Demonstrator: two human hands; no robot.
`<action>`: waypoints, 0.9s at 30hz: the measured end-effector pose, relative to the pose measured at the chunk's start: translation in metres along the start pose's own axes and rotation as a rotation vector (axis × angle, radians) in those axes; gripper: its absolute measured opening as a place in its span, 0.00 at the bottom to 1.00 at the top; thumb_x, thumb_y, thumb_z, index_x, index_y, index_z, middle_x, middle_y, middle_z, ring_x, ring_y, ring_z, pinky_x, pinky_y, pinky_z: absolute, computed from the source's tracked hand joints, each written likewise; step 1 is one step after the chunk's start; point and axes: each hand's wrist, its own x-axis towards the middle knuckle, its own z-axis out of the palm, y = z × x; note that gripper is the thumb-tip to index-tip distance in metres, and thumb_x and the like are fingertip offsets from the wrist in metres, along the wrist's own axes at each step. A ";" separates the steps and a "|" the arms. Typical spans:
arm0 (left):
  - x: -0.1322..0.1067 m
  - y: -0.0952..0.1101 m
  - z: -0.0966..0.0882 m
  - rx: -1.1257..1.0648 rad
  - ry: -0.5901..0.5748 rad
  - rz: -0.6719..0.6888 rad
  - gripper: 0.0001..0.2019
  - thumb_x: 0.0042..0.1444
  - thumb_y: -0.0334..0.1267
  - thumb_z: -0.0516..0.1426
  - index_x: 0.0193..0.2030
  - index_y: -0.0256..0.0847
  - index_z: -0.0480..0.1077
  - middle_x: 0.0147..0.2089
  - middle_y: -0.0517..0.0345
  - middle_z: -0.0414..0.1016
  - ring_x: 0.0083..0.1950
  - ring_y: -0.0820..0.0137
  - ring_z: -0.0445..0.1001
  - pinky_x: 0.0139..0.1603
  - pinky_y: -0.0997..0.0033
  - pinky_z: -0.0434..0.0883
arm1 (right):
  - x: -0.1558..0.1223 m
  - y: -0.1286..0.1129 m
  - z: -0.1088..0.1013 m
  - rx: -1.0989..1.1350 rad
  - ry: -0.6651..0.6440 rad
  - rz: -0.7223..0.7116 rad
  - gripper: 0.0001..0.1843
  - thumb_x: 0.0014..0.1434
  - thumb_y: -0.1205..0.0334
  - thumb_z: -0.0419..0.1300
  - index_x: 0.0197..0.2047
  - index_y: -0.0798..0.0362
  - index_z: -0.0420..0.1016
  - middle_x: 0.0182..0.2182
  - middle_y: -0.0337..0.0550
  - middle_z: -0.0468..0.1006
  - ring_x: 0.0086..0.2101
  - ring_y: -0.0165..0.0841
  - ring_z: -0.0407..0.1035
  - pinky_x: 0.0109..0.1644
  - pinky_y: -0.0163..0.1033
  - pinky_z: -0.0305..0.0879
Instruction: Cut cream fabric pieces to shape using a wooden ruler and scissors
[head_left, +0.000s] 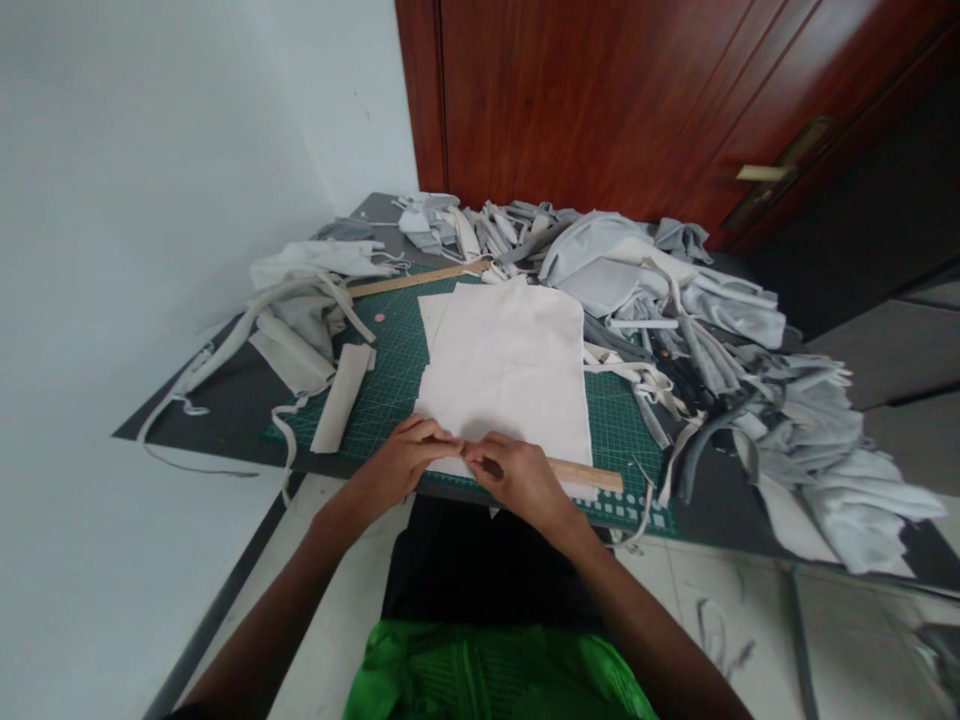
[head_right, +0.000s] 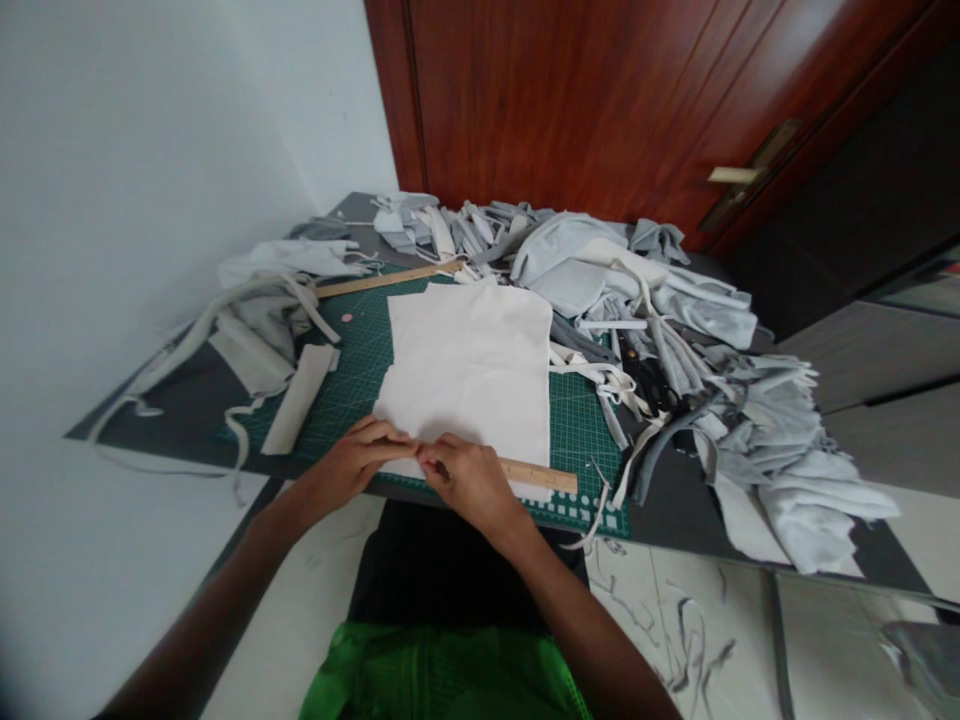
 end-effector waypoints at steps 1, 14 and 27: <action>0.000 0.000 0.000 -0.005 0.000 -0.011 0.16 0.72 0.33 0.50 0.54 0.46 0.79 0.48 0.54 0.78 0.50 0.65 0.71 0.55 0.65 0.69 | 0.002 -0.003 0.001 -0.038 -0.014 -0.001 0.06 0.66 0.68 0.62 0.41 0.49 0.80 0.38 0.38 0.82 0.35 0.29 0.75 0.41 0.32 0.64; 0.005 0.002 -0.003 0.000 -0.010 -0.025 0.15 0.71 0.32 0.51 0.50 0.46 0.81 0.46 0.55 0.79 0.49 0.65 0.72 0.53 0.65 0.70 | 0.005 -0.023 0.004 -0.369 -0.104 0.067 0.09 0.71 0.65 0.57 0.46 0.51 0.79 0.40 0.42 0.81 0.34 0.33 0.76 0.35 0.36 0.61; 0.005 -0.002 -0.004 0.023 -0.045 -0.005 0.18 0.70 0.30 0.50 0.56 0.46 0.79 0.49 0.52 0.79 0.51 0.64 0.72 0.56 0.64 0.70 | -0.056 0.012 -0.043 -0.385 -0.003 0.154 0.06 0.66 0.69 0.60 0.41 0.50 0.78 0.38 0.41 0.81 0.34 0.33 0.76 0.37 0.35 0.63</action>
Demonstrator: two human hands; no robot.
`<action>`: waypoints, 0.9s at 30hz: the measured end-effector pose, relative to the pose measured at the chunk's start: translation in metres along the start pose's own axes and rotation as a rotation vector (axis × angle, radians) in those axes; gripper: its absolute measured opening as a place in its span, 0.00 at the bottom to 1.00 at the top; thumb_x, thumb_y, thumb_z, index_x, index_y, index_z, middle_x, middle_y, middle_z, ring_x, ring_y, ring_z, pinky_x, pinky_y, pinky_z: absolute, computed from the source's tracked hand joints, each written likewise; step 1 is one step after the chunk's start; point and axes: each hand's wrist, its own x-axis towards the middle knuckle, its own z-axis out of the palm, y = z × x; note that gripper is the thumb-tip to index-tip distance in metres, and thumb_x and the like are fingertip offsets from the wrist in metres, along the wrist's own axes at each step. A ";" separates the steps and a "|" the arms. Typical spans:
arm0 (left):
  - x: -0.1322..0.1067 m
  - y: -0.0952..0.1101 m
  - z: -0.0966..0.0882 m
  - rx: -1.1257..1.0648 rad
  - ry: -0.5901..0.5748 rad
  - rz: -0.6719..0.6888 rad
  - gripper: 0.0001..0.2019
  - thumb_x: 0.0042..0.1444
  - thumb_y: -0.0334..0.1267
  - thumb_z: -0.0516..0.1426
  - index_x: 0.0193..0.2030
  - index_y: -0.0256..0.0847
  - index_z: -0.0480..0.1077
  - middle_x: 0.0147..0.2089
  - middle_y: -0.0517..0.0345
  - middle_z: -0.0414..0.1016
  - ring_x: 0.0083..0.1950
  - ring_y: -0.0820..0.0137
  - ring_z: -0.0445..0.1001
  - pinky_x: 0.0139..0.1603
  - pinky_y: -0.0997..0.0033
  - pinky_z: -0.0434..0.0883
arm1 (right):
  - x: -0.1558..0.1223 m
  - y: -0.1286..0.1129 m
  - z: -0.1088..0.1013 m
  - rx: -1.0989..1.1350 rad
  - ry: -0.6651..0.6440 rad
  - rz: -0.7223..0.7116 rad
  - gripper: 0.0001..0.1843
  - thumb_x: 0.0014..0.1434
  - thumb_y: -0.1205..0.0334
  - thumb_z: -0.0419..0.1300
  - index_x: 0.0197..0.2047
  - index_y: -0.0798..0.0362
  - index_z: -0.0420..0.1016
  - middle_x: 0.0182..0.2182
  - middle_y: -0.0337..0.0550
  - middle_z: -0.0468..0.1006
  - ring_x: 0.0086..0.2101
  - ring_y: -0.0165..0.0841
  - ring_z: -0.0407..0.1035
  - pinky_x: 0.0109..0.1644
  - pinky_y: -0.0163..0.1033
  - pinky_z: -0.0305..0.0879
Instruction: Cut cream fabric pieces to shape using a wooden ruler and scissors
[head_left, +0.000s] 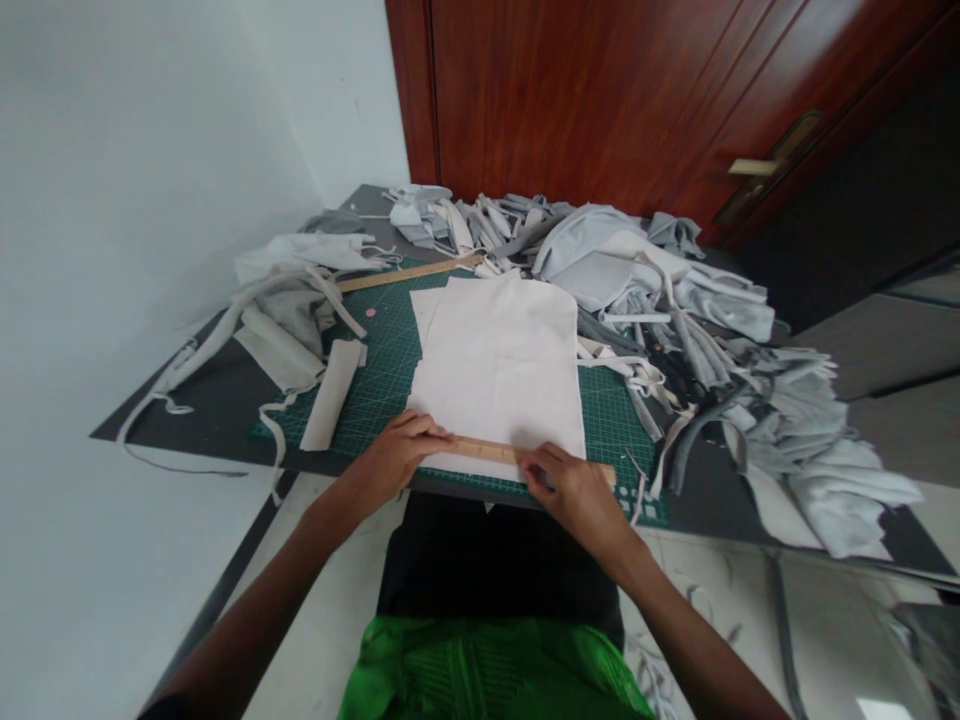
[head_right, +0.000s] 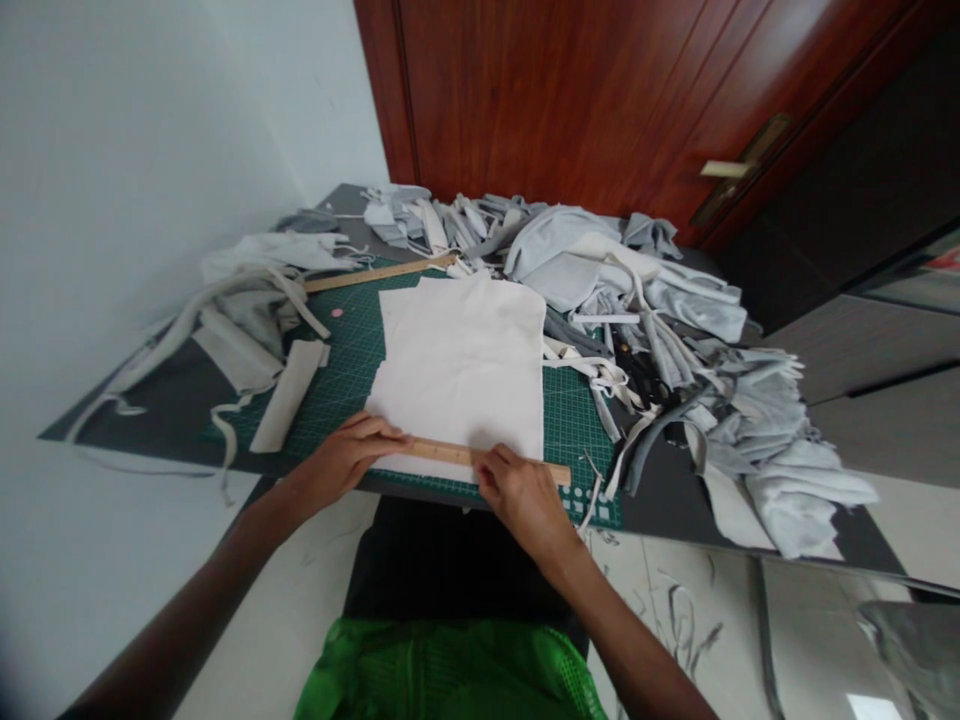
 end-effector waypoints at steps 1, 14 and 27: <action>0.000 0.000 0.000 -0.001 0.002 0.001 0.18 0.70 0.31 0.50 0.56 0.46 0.79 0.48 0.52 0.79 0.51 0.64 0.72 0.56 0.63 0.70 | -0.004 0.005 -0.001 -0.008 0.018 0.010 0.06 0.66 0.68 0.60 0.41 0.50 0.79 0.38 0.41 0.81 0.34 0.33 0.77 0.37 0.35 0.62; -0.010 -0.003 0.010 0.046 0.142 -0.122 0.15 0.72 0.40 0.52 0.57 0.44 0.77 0.50 0.55 0.83 0.52 0.65 0.77 0.59 0.61 0.74 | 0.028 -0.005 -0.002 0.670 0.076 -0.045 0.07 0.62 0.59 0.63 0.39 0.51 0.82 0.29 0.39 0.77 0.27 0.29 0.66 0.31 0.33 0.62; -0.050 0.001 0.007 0.178 0.268 -0.175 0.19 0.66 0.26 0.48 0.52 0.41 0.79 0.57 0.50 0.79 0.61 0.62 0.76 0.66 0.54 0.75 | 0.063 -0.009 0.040 0.866 0.026 0.106 0.13 0.58 0.52 0.66 0.37 0.55 0.83 0.26 0.39 0.77 0.24 0.28 0.65 0.27 0.32 0.61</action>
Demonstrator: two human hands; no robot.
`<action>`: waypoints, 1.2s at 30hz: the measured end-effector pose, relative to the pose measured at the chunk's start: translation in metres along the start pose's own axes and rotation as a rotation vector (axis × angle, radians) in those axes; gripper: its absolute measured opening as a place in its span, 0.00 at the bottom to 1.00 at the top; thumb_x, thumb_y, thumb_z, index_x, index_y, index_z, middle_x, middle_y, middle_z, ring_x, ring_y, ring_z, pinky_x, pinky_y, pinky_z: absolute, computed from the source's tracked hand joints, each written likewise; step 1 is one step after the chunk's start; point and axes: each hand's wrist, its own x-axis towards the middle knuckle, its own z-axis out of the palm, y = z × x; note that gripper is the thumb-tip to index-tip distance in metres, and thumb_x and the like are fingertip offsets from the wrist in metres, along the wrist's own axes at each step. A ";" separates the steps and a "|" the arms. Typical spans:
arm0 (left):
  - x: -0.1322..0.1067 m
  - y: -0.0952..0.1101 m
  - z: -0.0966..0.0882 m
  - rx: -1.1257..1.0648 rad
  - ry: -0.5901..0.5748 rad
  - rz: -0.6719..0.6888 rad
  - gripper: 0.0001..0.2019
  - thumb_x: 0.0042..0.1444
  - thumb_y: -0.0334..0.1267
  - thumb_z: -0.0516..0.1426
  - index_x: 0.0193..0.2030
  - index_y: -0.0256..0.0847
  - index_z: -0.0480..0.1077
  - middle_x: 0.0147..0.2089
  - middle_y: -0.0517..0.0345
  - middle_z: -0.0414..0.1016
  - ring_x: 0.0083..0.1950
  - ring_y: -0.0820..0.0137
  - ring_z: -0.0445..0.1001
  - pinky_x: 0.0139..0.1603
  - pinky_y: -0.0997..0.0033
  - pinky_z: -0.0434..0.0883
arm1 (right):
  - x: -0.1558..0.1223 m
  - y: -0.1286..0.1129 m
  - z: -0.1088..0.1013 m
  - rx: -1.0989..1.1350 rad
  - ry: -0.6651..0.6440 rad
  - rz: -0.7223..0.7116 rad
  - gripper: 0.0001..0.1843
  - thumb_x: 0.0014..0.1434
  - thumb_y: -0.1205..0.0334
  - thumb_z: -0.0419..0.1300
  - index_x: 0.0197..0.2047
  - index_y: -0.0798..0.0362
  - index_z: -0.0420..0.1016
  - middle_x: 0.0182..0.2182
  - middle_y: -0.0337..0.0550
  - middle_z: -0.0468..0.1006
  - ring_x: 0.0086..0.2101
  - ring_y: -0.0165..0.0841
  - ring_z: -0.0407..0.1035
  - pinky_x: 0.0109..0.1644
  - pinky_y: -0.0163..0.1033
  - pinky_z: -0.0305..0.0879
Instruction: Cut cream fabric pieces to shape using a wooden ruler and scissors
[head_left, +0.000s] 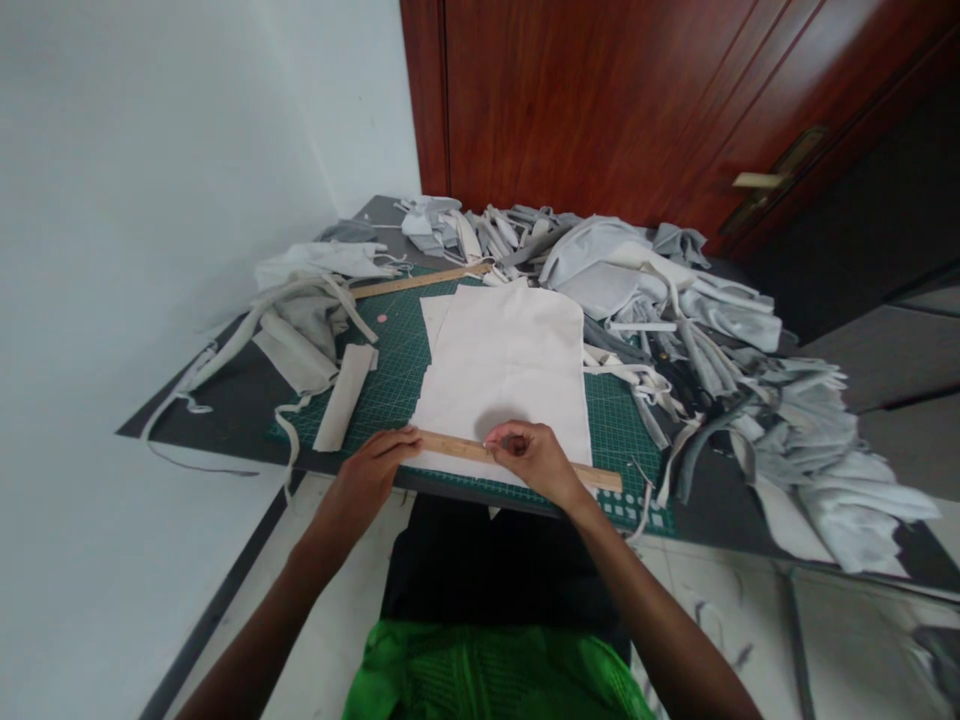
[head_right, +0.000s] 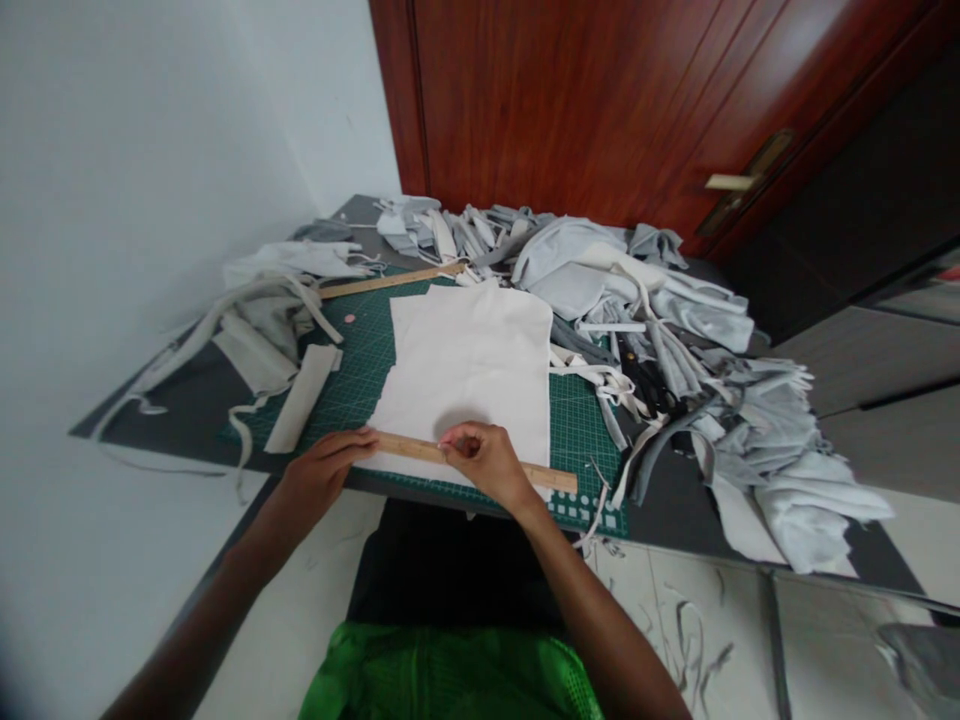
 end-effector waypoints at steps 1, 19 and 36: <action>-0.001 -0.002 0.000 0.008 0.010 0.002 0.19 0.66 0.26 0.48 0.52 0.40 0.78 0.57 0.50 0.79 0.61 0.62 0.76 0.66 0.54 0.75 | 0.000 -0.002 0.000 -0.027 0.002 -0.009 0.12 0.59 0.54 0.65 0.37 0.55 0.83 0.25 0.38 0.77 0.23 0.28 0.65 0.27 0.32 0.60; -0.007 0.009 0.009 0.063 0.113 -0.012 0.20 0.65 0.24 0.49 0.57 0.40 0.75 0.58 0.50 0.79 0.63 0.63 0.75 0.66 0.59 0.75 | 0.023 -0.052 0.070 -0.752 -0.258 -0.244 0.11 0.71 0.65 0.56 0.48 0.55 0.80 0.43 0.46 0.81 0.39 0.35 0.77 0.43 0.36 0.68; -0.005 0.008 0.012 0.099 0.143 0.041 0.13 0.69 0.27 0.50 0.50 0.36 0.77 0.54 0.49 0.81 0.61 0.63 0.76 0.66 0.59 0.75 | -0.009 -0.049 0.031 -0.847 -0.216 -0.115 0.09 0.71 0.67 0.56 0.44 0.54 0.78 0.41 0.44 0.80 0.38 0.34 0.76 0.43 0.36 0.68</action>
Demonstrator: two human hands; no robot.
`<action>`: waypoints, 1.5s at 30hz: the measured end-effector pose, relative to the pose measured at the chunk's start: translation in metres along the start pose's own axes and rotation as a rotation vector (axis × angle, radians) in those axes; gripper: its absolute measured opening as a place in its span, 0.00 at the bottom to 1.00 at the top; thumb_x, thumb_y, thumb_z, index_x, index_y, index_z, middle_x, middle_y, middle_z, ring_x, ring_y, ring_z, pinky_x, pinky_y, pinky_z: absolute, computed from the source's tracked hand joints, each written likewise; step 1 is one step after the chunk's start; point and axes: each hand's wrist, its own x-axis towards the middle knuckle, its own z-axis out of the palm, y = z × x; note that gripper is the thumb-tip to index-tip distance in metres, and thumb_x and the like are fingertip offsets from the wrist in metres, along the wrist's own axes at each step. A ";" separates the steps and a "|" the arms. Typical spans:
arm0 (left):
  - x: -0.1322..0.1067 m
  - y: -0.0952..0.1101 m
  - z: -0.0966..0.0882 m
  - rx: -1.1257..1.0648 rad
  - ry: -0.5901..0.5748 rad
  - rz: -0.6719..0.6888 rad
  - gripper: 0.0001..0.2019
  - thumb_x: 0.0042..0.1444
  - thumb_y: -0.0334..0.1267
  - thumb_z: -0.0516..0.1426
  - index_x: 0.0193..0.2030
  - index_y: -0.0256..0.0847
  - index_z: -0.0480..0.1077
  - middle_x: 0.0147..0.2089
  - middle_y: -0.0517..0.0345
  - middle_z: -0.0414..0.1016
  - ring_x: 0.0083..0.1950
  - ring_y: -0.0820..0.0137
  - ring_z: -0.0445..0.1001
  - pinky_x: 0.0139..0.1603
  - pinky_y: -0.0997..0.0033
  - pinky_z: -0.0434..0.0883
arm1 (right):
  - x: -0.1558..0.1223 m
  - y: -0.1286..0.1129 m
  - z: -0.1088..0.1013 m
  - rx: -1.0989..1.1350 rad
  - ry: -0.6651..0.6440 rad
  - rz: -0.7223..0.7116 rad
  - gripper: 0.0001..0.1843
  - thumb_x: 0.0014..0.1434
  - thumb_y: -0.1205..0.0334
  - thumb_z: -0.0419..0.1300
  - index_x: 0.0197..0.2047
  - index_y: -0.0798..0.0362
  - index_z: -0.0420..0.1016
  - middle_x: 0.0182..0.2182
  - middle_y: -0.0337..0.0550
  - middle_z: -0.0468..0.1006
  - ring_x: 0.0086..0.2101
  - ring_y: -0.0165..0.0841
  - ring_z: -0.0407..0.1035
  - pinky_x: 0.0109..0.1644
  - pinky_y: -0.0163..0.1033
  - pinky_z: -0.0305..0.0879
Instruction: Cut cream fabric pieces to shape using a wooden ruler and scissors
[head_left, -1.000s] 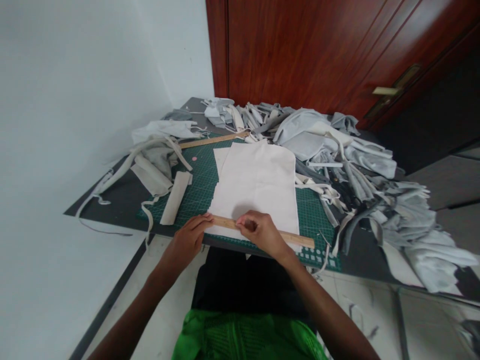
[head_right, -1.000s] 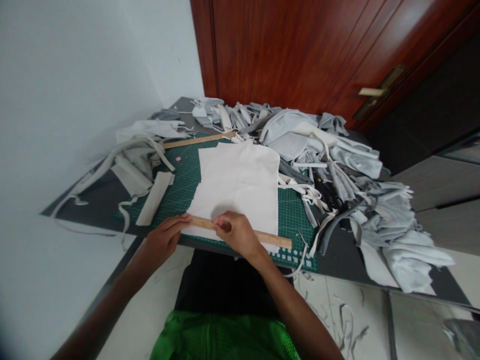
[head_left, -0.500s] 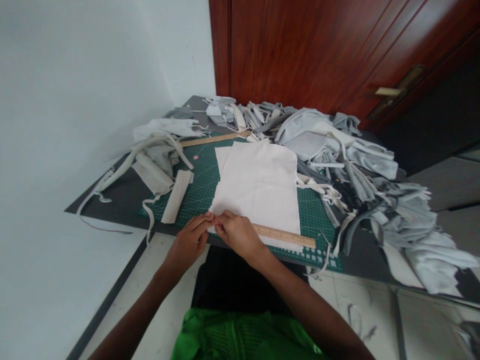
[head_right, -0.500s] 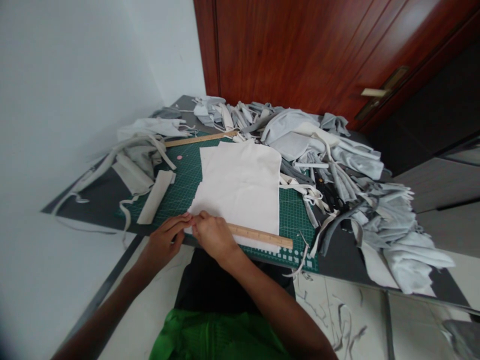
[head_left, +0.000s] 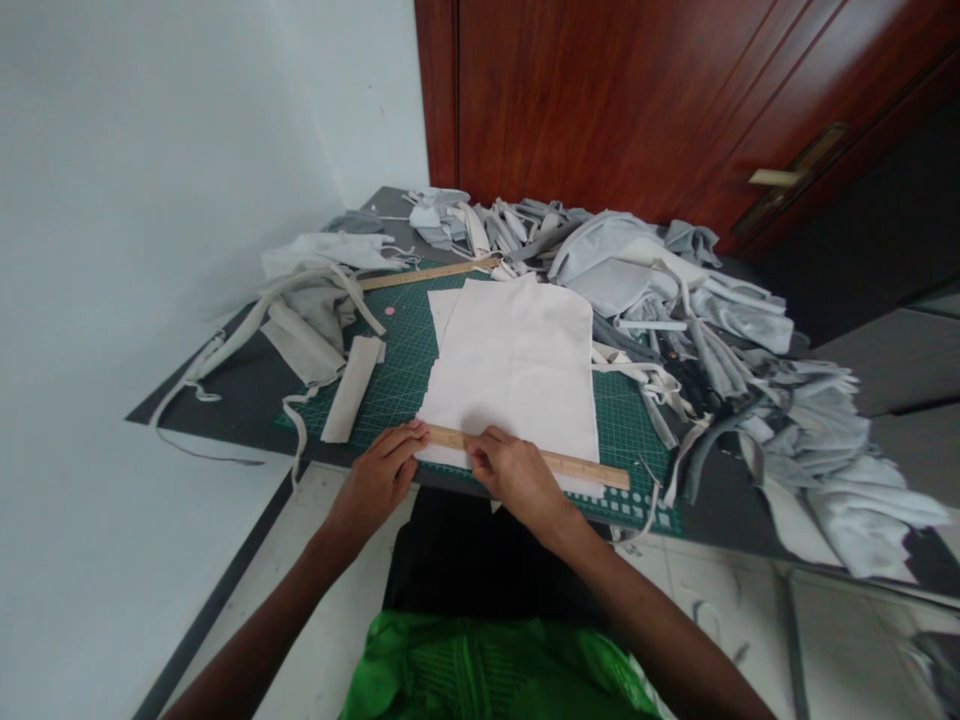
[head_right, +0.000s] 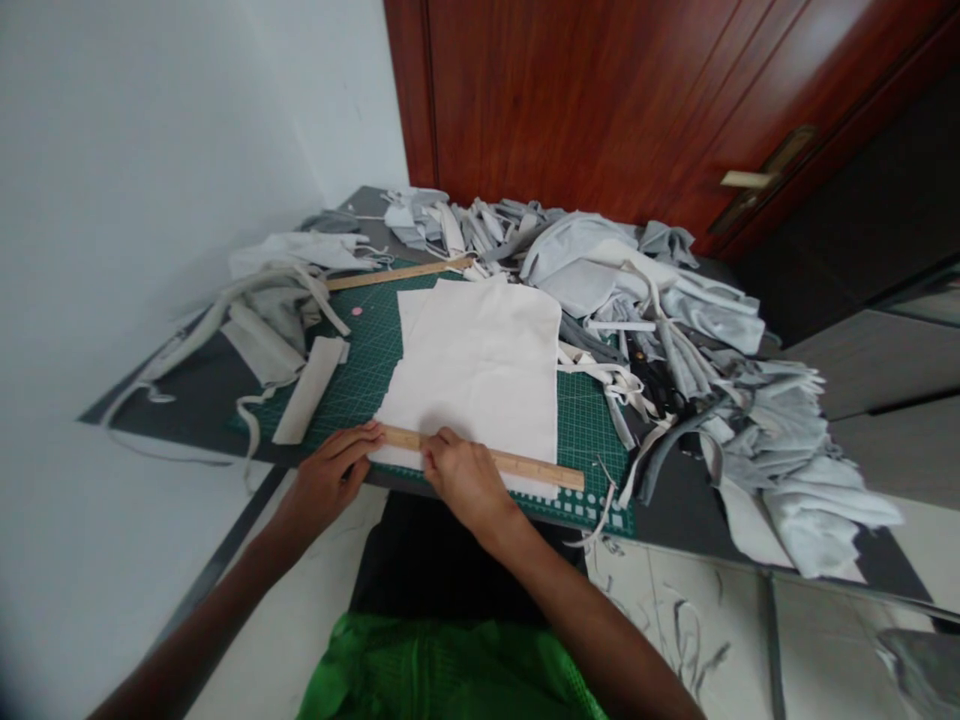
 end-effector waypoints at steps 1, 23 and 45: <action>0.000 0.000 0.000 -0.001 -0.002 -0.002 0.13 0.69 0.27 0.51 0.50 0.36 0.77 0.55 0.48 0.81 0.61 0.64 0.76 0.66 0.59 0.75 | -0.007 0.007 -0.002 0.008 0.018 0.011 0.08 0.70 0.68 0.56 0.43 0.53 0.78 0.40 0.44 0.80 0.38 0.35 0.76 0.43 0.35 0.68; -0.004 0.003 0.008 -0.024 0.109 -0.014 0.12 0.67 0.25 0.52 0.49 0.39 0.75 0.53 0.49 0.79 0.60 0.64 0.77 0.66 0.56 0.75 | -0.023 0.081 0.004 0.612 0.363 -0.015 0.06 0.64 0.59 0.64 0.39 0.52 0.81 0.31 0.39 0.76 0.25 0.27 0.62 0.28 0.33 0.59; -0.002 0.023 0.008 0.038 0.049 -0.114 0.18 0.68 0.26 0.49 0.57 0.39 0.73 0.59 0.49 0.78 0.65 0.61 0.74 0.72 0.47 0.69 | -0.027 0.081 0.002 0.585 0.324 -0.027 0.10 0.66 0.54 0.63 0.40 0.51 0.81 0.31 0.39 0.75 0.25 0.28 0.63 0.29 0.34 0.60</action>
